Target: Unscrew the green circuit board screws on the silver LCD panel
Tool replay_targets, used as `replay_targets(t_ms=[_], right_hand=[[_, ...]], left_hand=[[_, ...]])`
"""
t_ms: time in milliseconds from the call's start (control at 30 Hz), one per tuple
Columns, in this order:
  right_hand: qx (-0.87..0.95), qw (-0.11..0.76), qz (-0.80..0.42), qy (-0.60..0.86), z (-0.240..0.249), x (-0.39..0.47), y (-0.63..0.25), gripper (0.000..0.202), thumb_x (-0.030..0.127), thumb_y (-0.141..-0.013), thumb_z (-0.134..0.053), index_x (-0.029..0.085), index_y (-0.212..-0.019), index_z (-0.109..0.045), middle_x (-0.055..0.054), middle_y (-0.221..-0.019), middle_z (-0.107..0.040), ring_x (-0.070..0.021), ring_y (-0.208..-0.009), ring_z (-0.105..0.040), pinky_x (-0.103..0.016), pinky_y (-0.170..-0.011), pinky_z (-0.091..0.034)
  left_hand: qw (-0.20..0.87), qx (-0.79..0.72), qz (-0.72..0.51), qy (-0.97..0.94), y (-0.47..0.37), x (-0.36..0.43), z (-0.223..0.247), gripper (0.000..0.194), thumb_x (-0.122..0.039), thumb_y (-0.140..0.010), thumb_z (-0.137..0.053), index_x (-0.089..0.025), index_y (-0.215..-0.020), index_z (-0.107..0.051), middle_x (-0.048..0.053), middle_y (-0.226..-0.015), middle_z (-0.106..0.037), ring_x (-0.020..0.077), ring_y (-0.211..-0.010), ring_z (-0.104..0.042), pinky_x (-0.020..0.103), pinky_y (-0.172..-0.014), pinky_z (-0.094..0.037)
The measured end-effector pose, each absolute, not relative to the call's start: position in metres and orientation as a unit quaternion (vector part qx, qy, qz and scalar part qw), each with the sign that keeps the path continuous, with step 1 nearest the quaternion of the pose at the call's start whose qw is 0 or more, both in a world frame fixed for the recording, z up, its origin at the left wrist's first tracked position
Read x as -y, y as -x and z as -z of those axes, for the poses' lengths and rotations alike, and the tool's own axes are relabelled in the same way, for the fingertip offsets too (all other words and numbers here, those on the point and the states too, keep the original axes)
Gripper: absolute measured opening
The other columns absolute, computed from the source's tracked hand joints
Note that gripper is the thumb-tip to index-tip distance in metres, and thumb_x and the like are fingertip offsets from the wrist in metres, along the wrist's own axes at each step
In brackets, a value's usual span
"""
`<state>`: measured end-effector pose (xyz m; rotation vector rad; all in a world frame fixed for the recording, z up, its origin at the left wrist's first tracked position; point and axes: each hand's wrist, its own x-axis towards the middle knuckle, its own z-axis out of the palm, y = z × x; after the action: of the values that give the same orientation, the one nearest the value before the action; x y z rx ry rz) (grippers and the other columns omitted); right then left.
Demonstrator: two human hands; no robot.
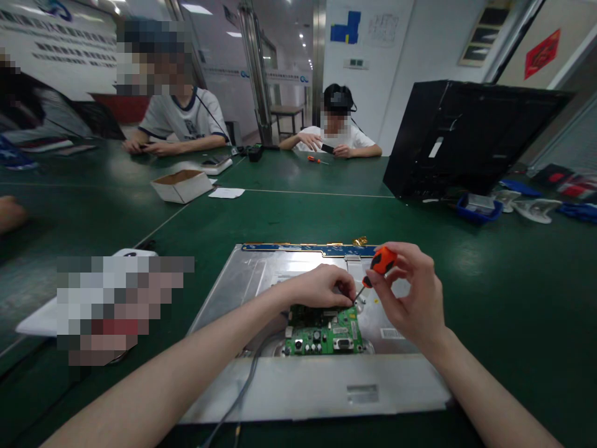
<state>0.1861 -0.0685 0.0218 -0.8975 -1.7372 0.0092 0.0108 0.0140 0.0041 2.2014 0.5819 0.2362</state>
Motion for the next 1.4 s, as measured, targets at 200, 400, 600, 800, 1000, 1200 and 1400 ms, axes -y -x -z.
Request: replay_targets(t_ms=[200, 400, 600, 800, 1000, 1200, 1400], right_hand=[[0.75, 0.539, 0.009, 0.382, -0.028, 0.07, -0.185, 0.051, 0.006, -0.09, -0.049, 0.029, -0.135, -0.042, -0.005, -0.11, -0.057, -0.0119, -0.075, -0.061, -0.023, -0.053, -0.053], [0.736, 0.551, -0.006, 0.394, -0.019, 0.068, -0.185, 0.058, 0.013, -0.085, -0.062, 0.028, -0.136, -0.037, -0.004, -0.106, -0.06, -0.0132, -0.071, -0.063, -0.023, -0.048, -0.052], [0.732, 0.564, -0.007, 0.382, -0.019, 0.067, -0.186, 0.054, 0.012, -0.084, -0.063, 0.03, -0.129, -0.039, -0.004, -0.109, -0.055, -0.0127, -0.073, -0.062, -0.023, -0.048, -0.052], [0.75, 0.538, 0.018, 0.384, -0.028, 0.07, -0.184, 0.05, 0.01, -0.089, -0.054, 0.032, -0.133, -0.045, -0.005, -0.11, -0.053, -0.0113, -0.07, -0.059, -0.024, -0.049, -0.053], [0.745, 0.539, 0.008, 0.393, -0.024, 0.07, -0.184, 0.053, 0.009, -0.088, -0.055, 0.028, -0.136, -0.041, -0.005, -0.107, -0.06, -0.0122, -0.071, -0.061, -0.023, -0.05, -0.053], [0.716, 0.58, -0.015, 0.389, -0.017, 0.067, -0.184, 0.055, 0.014, -0.081, -0.066, 0.028, -0.127, -0.037, -0.003, -0.103, -0.061, -0.0141, -0.073, -0.064, -0.024, -0.051, -0.055], [0.719, 0.575, -0.014, 0.39, -0.018, 0.067, -0.185, 0.054, 0.014, -0.083, -0.064, 0.028, -0.127, -0.038, -0.005, -0.108, -0.059, -0.0145, -0.074, -0.063, -0.025, -0.052, -0.056]], left_hand=[[0.422, -0.246, -0.093, -0.868, -0.012, -0.013, -0.005, 0.006, -0.009, -0.077, -0.068, -0.015, -0.079, -0.068, -0.001, -0.075, -0.065, 0.0136, -0.07, -0.06, 0.023, -0.067, -0.044], [0.416, -0.225, -0.095, -0.876, -0.011, -0.015, -0.003, 0.01, -0.01, -0.078, -0.067, -0.014, -0.087, -0.068, 0.001, -0.082, -0.067, 0.0152, -0.077, -0.061, 0.025, -0.071, -0.045], [0.413, -0.229, -0.091, -0.877, -0.01, -0.014, -0.004, 0.009, -0.011, -0.078, -0.066, -0.014, -0.086, -0.068, 0.002, -0.082, -0.067, 0.0154, -0.077, -0.061, 0.026, -0.071, -0.046], [0.426, -0.231, -0.096, -0.869, -0.011, -0.013, -0.005, 0.009, -0.008, -0.076, -0.066, -0.014, -0.083, -0.066, -0.001, -0.077, -0.064, 0.0145, -0.074, -0.06, 0.024, -0.068, -0.044], [0.422, -0.241, -0.094, -0.869, -0.011, -0.013, -0.004, 0.007, -0.009, -0.076, -0.068, -0.014, -0.08, -0.066, -0.001, -0.075, -0.064, 0.0141, -0.072, -0.06, 0.024, -0.067, -0.044], [0.421, -0.222, -0.091, -0.875, -0.01, -0.014, -0.005, 0.01, -0.008, -0.078, -0.066, -0.014, -0.086, -0.067, 0.001, -0.082, -0.067, 0.0152, -0.077, -0.061, 0.026, -0.072, -0.046], [0.397, -0.215, -0.098, -0.887, -0.01, -0.015, -0.005, 0.007, -0.01, -0.078, -0.067, -0.015, -0.083, -0.067, 0.001, -0.081, -0.067, 0.0151, -0.077, -0.061, 0.025, -0.071, -0.045]])
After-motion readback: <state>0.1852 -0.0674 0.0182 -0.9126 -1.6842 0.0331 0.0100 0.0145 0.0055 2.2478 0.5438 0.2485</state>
